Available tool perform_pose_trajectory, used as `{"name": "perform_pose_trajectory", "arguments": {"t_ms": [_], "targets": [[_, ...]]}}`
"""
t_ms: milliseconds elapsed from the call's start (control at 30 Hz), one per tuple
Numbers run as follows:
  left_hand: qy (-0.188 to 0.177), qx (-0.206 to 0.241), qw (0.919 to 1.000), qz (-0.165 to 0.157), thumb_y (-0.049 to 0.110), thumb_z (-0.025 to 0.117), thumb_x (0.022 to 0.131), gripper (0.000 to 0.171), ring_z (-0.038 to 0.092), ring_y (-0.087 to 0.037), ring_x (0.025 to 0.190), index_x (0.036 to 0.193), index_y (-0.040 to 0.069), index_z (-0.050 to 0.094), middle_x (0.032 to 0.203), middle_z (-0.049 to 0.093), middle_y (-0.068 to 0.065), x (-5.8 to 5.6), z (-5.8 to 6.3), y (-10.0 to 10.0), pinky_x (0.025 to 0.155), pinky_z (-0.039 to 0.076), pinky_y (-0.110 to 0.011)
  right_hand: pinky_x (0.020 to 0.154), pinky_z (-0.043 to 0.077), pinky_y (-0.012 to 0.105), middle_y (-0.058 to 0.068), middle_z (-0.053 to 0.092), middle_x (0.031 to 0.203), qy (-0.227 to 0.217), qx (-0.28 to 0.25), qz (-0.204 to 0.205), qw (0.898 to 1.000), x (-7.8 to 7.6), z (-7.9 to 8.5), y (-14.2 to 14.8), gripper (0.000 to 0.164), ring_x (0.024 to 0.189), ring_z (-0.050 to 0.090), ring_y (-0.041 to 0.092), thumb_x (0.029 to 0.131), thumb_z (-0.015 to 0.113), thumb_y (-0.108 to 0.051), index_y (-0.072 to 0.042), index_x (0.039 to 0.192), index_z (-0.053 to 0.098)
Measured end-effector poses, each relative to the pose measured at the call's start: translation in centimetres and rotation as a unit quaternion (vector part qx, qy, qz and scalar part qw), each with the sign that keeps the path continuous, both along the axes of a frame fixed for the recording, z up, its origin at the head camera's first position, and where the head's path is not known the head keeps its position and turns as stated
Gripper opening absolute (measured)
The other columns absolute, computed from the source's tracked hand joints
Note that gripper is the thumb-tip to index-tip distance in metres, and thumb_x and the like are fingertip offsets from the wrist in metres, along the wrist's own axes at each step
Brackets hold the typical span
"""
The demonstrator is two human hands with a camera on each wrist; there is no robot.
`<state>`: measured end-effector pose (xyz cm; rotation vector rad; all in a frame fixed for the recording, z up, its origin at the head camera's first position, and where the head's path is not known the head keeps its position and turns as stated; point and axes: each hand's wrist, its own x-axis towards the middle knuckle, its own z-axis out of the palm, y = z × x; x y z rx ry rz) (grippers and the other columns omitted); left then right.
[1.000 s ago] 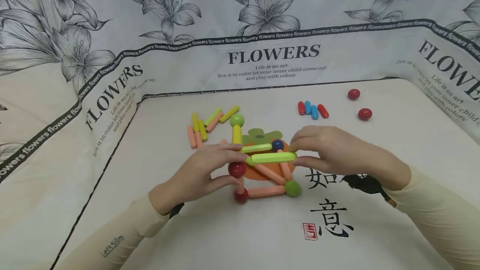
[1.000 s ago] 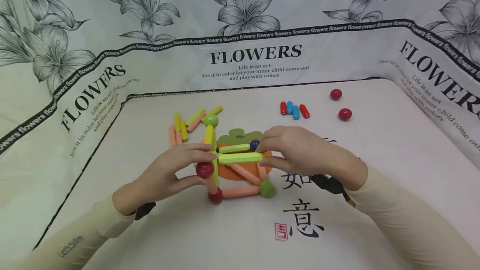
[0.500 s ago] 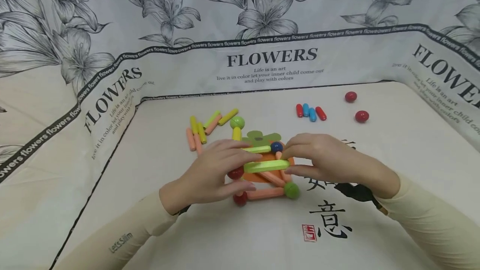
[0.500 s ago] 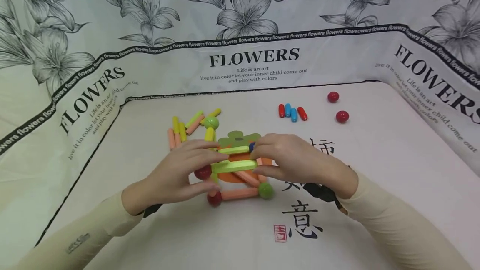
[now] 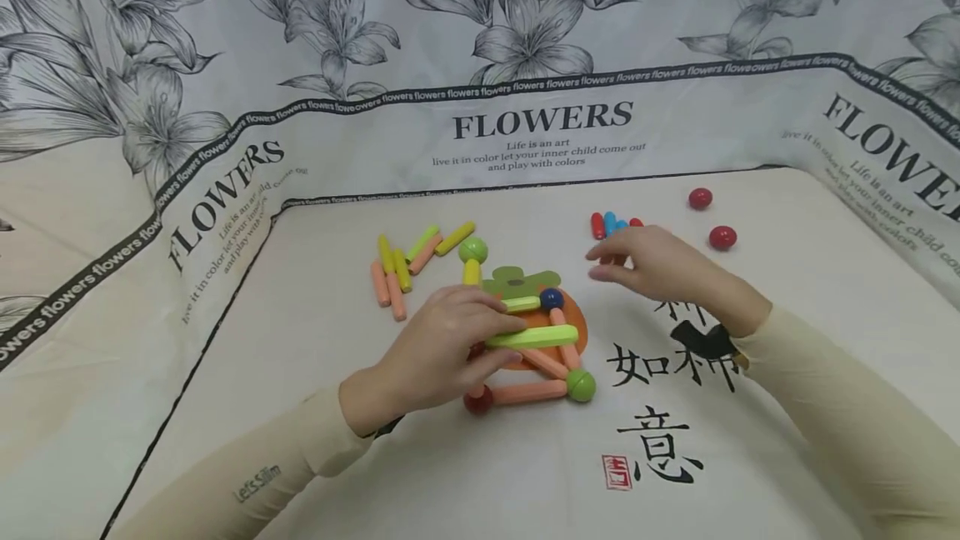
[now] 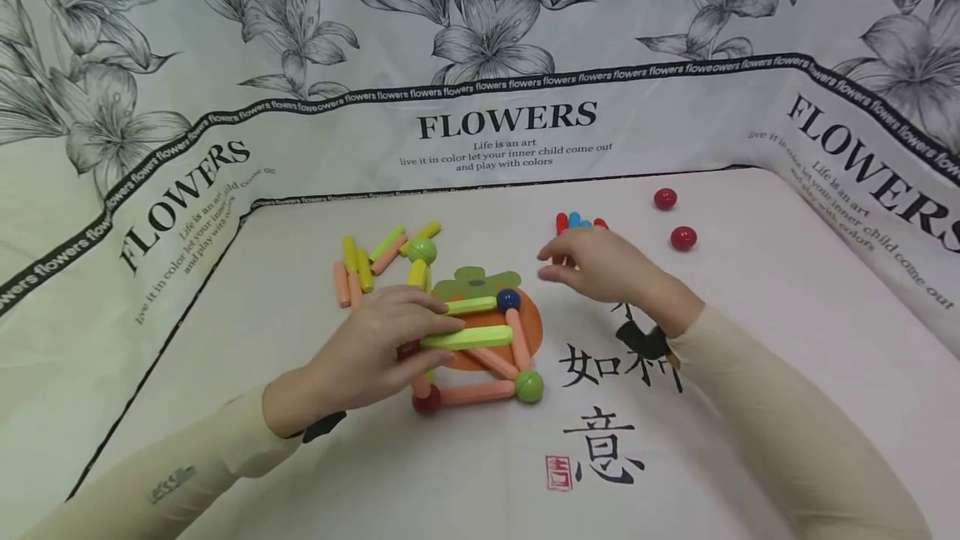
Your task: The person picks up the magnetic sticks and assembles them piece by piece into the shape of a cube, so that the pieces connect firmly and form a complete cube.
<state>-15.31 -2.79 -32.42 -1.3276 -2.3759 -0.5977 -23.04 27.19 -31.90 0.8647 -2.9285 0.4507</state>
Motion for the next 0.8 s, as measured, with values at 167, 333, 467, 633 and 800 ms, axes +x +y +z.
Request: {"name": "perform_pose_trajectory", "arguments": {"t_ms": [167, 333, 467, 633, 800], "targets": [[-0.002, 0.009, 1.0, -0.001, 0.021, 0.078, 0.084, 0.028, 0.064, -0.014, 0.11, 0.111, 0.013, 0.075, 0.104, 0.076, 0.005, 0.1, -0.5, -0.2, 0.098, 0.047, -0.035, 0.078, 0.057, 0.038, 0.016, 0.07, 0.113, -0.065, 0.058, 0.06, 0.994, -3.8, -1.1, -3.9, 0.035, 0.092, 0.066, 0.022, 0.092, 0.069, -0.021, -0.003, 0.122, 0.068], [-0.002, 0.014, 0.9999, -0.007, 0.023, 0.077, 0.086, 0.029, 0.063, -0.014, 0.112, 0.113, 0.013, 0.074, 0.106, 0.075, 0.007, 0.0, -0.9, -0.2, 0.098, 0.047, -0.034, 0.081, 0.057, 0.035, 0.012, 0.069, 0.119, -0.101, -0.009, 0.116, 0.988, -3.2, 0.1, -5.7, 0.037, 0.097, 0.067, 0.018, 0.096, 0.064, -0.023, -0.008, 0.129, 0.064], [0.011, 0.019, 0.9998, -0.002, 0.023, 0.078, 0.085, 0.032, 0.063, -0.014, 0.11, 0.116, 0.015, 0.073, 0.106, 0.075, 0.007, -0.2, -0.8, -0.4, 0.096, 0.047, -0.034, 0.081, 0.057, 0.029, 0.001, 0.071, 0.118, -0.109, -0.068, 0.162, 0.978, 0.2, 2.6, -5.0, 0.035, 0.096, 0.066, 0.009, 0.096, 0.064, -0.027, -0.014, 0.128, 0.065], [0.012, 0.029, 0.9995, -0.007, 0.022, 0.078, 0.085, 0.035, 0.063, -0.014, 0.109, 0.117, 0.013, 0.072, 0.106, 0.075, 0.005, -0.2, -0.6, -0.8, 0.097, 0.047, -0.035, 0.074, 0.056, 0.022, -0.012, 0.071, 0.103, -0.117, -0.05, 0.225, 0.966, 4.9, 3.8, -4.0, 0.038, 0.084, 0.062, -0.003, 0.094, 0.064, -0.039, -0.018, 0.125, 0.067], [-0.038, 0.097, 0.9945, 0.006, 0.018, 0.075, 0.087, 0.033, 0.065, -0.018, 0.11, 0.119, 0.008, 0.07, 0.109, 0.075, -0.001, -0.7, -0.5, -3.0, 0.102, 0.048, -0.039, 0.068, 0.055, 0.019, -0.011, 0.07, 0.096, -0.101, -0.052, 0.214, 0.97, 6.9, 3.4, -4.5, 0.035, 0.073, 0.058, -0.004, 0.094, 0.062, -0.041, -0.017, 0.12, 0.07]]}}
